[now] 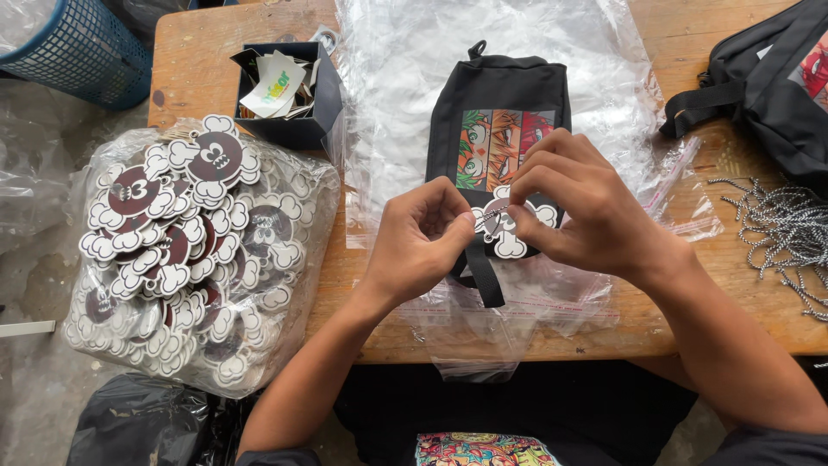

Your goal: The person assembles keychains by attaching a metal chain to a character-shaped tag and then securing the tag to a small black pouch. They place the pouch and tag into a clear plastic bag, add a small card, seal the bag, and repeat the process for a second pouch.

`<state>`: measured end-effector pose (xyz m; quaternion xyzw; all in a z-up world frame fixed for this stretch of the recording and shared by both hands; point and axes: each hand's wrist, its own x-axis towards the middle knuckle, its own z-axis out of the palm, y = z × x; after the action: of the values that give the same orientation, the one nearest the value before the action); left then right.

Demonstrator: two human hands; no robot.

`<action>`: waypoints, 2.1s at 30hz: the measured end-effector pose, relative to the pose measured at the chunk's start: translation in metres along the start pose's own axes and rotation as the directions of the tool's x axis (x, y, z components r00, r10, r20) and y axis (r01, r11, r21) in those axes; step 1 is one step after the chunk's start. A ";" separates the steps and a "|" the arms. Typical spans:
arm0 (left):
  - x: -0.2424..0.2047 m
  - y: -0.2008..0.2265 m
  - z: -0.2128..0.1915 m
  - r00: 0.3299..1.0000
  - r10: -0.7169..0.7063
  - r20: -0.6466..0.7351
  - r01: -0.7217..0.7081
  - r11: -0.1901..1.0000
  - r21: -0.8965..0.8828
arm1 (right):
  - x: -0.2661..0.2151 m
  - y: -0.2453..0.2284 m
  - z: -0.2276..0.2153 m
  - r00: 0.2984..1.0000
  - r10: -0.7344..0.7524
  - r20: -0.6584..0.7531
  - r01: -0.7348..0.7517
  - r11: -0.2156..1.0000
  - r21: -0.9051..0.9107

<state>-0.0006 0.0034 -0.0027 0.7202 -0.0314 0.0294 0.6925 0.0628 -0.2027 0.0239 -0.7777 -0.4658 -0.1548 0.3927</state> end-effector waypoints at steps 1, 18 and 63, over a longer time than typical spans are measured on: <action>0.000 0.002 0.000 1.000 0.002 0.000 -0.002 1.000 0.001 | -0.001 0.002 0.001 1.000 -0.002 -0.001 0.002 1.000 0.000; -0.004 0.019 -0.005 0.975 0.222 0.018 -0.188 0.779 0.598 | 0.028 -0.032 -0.029 0.383 0.901 0.203 -0.745 0.432 -0.508; -0.023 0.019 -0.002 0.840 -0.258 0.476 -0.299 0.511 0.805 | -0.132 -0.063 -0.042 0.229 0.907 -0.354 -0.768 0.392 0.507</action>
<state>-0.0251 0.0052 0.0138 0.9422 -0.2157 -0.1549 0.2043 -0.0538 -0.2973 0.0006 -0.7626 0.1616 -0.0943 0.6192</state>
